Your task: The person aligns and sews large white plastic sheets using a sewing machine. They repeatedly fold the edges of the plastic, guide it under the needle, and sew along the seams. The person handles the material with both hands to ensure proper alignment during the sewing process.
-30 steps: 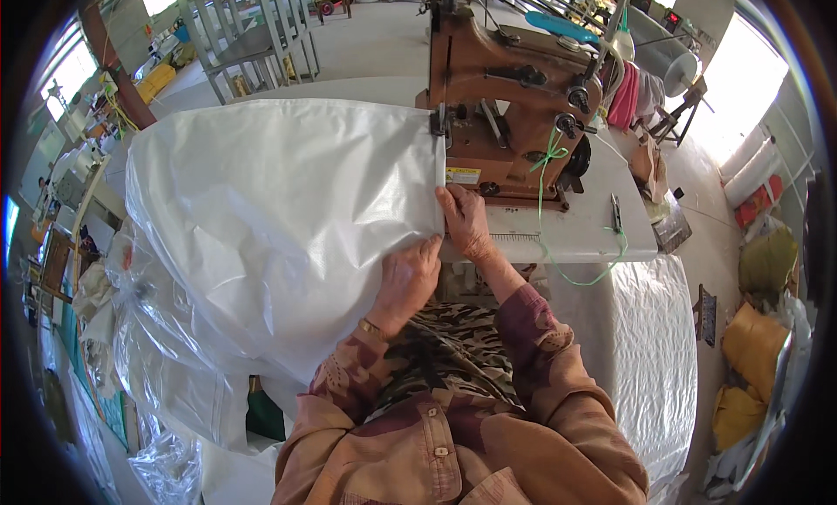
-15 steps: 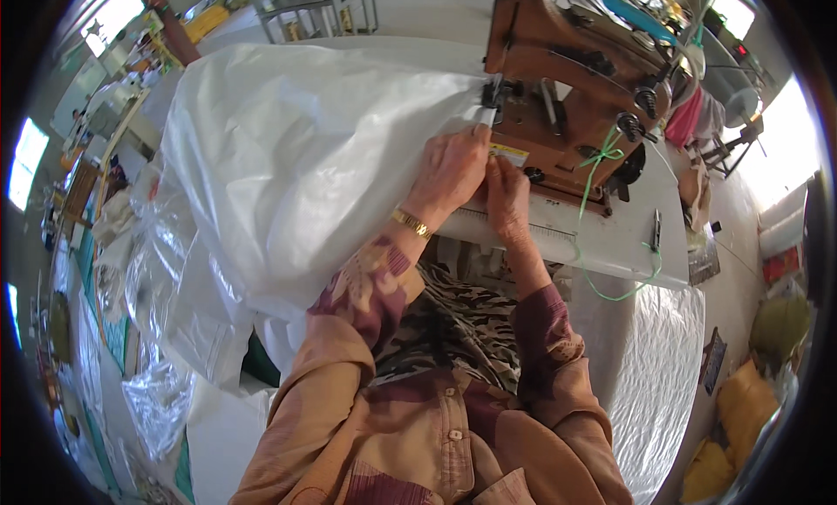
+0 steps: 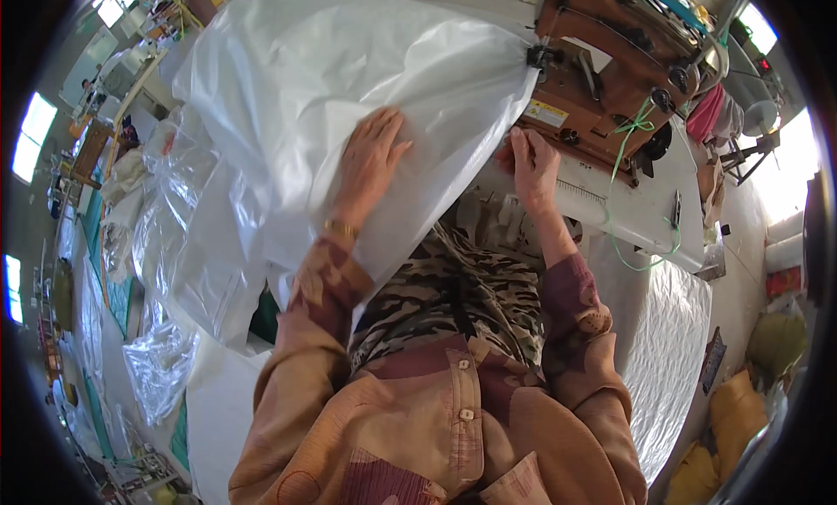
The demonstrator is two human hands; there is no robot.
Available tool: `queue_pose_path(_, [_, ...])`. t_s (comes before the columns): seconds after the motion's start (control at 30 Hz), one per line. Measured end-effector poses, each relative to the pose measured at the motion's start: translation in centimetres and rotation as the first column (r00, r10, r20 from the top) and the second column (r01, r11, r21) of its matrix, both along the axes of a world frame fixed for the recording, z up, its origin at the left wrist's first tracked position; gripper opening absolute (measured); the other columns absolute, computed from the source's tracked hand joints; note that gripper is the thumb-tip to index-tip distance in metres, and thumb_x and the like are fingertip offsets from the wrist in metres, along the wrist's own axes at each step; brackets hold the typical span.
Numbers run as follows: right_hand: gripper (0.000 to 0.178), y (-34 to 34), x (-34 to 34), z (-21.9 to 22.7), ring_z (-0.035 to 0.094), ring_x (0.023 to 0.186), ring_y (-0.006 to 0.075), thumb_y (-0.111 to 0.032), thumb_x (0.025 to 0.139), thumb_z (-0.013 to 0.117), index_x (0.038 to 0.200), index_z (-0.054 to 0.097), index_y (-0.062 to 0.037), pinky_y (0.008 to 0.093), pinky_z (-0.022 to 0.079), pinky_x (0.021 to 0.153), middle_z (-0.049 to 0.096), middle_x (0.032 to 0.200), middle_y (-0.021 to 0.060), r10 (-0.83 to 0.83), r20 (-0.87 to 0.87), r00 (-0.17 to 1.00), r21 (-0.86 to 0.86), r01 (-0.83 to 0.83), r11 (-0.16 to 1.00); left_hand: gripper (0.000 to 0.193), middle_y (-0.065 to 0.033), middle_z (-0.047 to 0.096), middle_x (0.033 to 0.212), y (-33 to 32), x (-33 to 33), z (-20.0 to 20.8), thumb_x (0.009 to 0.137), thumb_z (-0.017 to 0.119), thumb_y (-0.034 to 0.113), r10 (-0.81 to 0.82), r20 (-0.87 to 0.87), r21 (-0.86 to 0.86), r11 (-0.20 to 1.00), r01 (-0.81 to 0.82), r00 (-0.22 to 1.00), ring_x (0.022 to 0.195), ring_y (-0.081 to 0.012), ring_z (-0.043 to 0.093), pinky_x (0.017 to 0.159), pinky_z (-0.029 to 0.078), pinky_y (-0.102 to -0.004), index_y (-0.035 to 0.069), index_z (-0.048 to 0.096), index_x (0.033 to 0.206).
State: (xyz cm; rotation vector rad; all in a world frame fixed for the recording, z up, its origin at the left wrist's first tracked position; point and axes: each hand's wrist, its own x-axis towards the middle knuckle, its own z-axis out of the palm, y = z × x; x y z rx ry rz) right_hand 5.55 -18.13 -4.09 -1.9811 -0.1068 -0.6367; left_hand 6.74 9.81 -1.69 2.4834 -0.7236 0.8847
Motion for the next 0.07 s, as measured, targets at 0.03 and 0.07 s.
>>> queue_pose_path(0.03, [0.035, 1.4, -1.2, -0.2, 0.059, 0.057, 0.0093, -0.029, 0.102, 0.056, 0.084, 0.066, -0.0016, 0.0238, 0.049, 0.055, 0.067, 0.067, 0.0046, 0.019, -0.02, 1.0, 0.02, -0.019, 1.0, 0.035, -0.0156, 0.061, 0.132, 0.6, 1.1, -0.2, 0.094, 0.061, 0.014, -0.014, -0.014, 0.029, 0.999, 0.014, 1.0, 0.126, -0.0302, 0.054, 0.108, 0.042, -0.0403, 0.002, 0.061, 0.127])
queue_pose_path(0.07, [0.034, 2.7, -3.0, -0.5, 0.061, 0.059, 0.01, -0.029, 0.102, 0.057, 0.083, 0.067, -0.0032, 0.0236, 0.05, 0.057, 0.068, 0.067, 0.0053, 0.024, -0.042, 0.999, 0.038, -0.023, 0.999, 0.035, -0.0156, 0.061, 0.132, 0.9, 0.6, -0.8, 0.094, 0.061, 0.014, -0.013, -0.028, 0.019, 1.0, 0.013, 1.0, 0.126, -0.0302, 0.054, 0.108, 0.042, -0.0403, 0.002, 0.061, 0.127])
